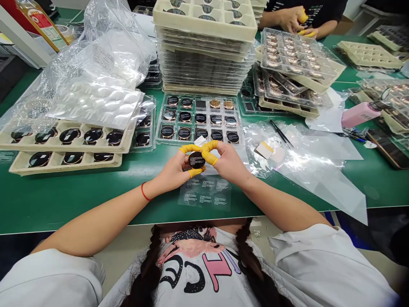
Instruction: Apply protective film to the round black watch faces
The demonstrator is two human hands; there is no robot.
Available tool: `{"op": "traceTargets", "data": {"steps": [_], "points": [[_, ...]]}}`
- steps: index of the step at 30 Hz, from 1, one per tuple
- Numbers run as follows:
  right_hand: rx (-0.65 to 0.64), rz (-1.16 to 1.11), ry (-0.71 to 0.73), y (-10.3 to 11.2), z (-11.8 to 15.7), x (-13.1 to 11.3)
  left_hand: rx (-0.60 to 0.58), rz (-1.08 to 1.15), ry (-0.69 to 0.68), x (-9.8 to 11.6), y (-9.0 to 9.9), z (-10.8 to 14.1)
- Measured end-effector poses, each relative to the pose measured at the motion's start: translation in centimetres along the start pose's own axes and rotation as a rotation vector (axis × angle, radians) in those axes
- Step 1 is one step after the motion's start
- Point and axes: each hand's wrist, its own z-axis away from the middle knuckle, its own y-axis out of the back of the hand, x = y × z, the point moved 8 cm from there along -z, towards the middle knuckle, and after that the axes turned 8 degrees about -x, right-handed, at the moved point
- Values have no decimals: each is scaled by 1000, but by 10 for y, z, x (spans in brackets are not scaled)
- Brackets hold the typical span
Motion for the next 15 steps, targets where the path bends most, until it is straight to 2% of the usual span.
{"op": "traceTargets", "data": {"steps": [15], "points": [[17, 26, 13, 0, 1, 1, -13, 7, 15, -1, 0, 0]]}}
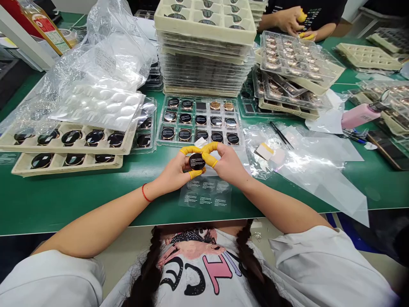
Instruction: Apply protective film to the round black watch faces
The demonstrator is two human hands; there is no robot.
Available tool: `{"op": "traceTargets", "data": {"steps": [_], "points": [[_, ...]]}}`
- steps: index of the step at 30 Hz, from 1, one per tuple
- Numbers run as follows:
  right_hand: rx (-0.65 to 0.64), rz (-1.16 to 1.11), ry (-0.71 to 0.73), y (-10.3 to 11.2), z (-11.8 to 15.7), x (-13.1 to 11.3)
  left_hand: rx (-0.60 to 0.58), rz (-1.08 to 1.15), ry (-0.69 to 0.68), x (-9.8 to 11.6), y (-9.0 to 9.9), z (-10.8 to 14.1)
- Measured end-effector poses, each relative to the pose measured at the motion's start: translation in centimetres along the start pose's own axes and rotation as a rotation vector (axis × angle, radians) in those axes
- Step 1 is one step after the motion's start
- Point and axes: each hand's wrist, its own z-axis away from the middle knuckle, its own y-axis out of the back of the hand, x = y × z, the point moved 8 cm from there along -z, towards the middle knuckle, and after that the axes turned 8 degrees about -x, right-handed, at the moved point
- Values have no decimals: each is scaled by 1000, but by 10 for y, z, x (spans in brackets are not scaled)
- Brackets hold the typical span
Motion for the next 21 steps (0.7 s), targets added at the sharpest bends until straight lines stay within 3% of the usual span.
{"op": "traceTargets", "data": {"steps": [21], "points": [[-2, 44, 13, 1, 0, -2, 6, 14, 4, -1, 0, -1]]}}
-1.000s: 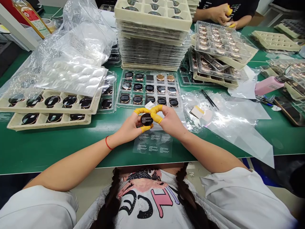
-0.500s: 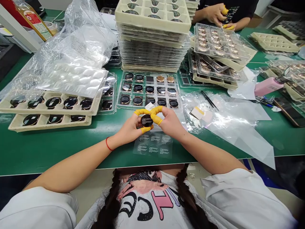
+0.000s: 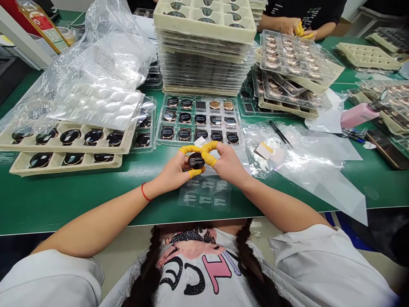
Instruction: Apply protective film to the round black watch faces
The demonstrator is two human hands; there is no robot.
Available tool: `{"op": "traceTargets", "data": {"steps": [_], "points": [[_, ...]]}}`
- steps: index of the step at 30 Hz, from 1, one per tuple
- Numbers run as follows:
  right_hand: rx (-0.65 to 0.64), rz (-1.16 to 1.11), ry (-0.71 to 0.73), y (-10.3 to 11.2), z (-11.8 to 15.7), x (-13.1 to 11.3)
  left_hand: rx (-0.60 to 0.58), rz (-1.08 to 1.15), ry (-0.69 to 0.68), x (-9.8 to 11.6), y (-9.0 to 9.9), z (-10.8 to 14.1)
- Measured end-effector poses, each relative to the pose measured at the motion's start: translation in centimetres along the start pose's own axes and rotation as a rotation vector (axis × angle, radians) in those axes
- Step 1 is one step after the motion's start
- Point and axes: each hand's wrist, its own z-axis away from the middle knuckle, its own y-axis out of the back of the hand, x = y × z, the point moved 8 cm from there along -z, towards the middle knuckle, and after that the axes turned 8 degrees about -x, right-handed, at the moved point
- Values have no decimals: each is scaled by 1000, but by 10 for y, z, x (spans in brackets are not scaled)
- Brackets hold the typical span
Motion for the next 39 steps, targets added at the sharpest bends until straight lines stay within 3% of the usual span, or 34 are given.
{"op": "traceTargets", "data": {"steps": [9, 13, 16, 18, 20, 22, 25, 28, 31, 33, 36, 39], "points": [[-5, 26, -15, -3, 0, 5, 8, 5, 16, -2, 1, -1], [-6, 147, 89, 5, -4, -7, -1, 22, 19, -4, 3, -3], [36, 368, 138, 43, 0, -15, -16, 33, 45, -8, 5, -6], [118, 594, 20, 85, 9, -3, -18, 27, 74, -13, 6, -9], [183, 858, -197, 126, 23, 24, -15, 25, 92, -16, 8, -11], [171, 1030, -403, 154, 39, 59, -12, 27, 95, -17, 8, -13], [150, 1019, -539, 170, 54, 100, -11, 36, 101, -15, 7, -13], [209, 1029, -586, 172, 60, 108, 5, 37, 112, -14, 7, -12], [205, 1078, -667, 165, 65, 96, 4, 27, 113, -13, 7, -11], [244, 1010, -631, 152, 67, 79, -8, 14, 104, -13, 6, -11], [345, 682, -295, 113, 63, 41, -10, 0, 89, -13, 6, -10], [243, 341, 1, 57, 54, 12, -10, 10, 74, -13, 5, -10]]}}
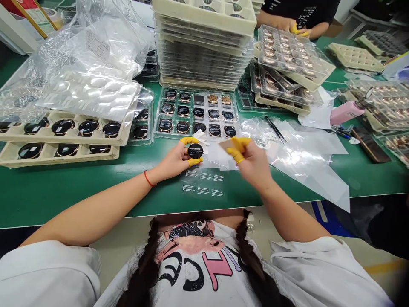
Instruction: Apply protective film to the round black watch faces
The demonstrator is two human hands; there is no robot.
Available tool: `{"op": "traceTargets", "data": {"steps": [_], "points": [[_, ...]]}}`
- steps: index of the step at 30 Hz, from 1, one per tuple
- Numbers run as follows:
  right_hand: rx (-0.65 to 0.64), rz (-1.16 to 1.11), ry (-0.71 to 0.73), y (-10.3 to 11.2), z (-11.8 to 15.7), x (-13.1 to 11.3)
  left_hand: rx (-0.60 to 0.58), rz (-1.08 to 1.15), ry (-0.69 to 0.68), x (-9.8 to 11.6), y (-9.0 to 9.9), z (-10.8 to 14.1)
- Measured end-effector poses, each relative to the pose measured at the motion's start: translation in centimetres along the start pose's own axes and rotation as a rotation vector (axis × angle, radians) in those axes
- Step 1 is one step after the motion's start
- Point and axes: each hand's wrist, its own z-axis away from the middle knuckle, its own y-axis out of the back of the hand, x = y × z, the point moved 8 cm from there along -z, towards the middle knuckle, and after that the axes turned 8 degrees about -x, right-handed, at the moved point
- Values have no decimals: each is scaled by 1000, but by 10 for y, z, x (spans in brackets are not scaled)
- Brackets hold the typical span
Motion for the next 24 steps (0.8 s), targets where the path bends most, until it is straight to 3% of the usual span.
{"op": "traceTargets", "data": {"steps": [3, 7, 17, 24], "points": [[-79, -17, 127, -37, -1, -30, -13, -36, -23, 1, -2, 0], [-72, 135, 233, -58, -1, -43, -7, -110, -79, 3, -1, 1], [-29, 406, 356, -75, 12, -52, 2, -158, -105, 0, 0, 2], [154, 578, 482, -77, 18, -56, -15, -135, -102, -1, 0, 1]]}}
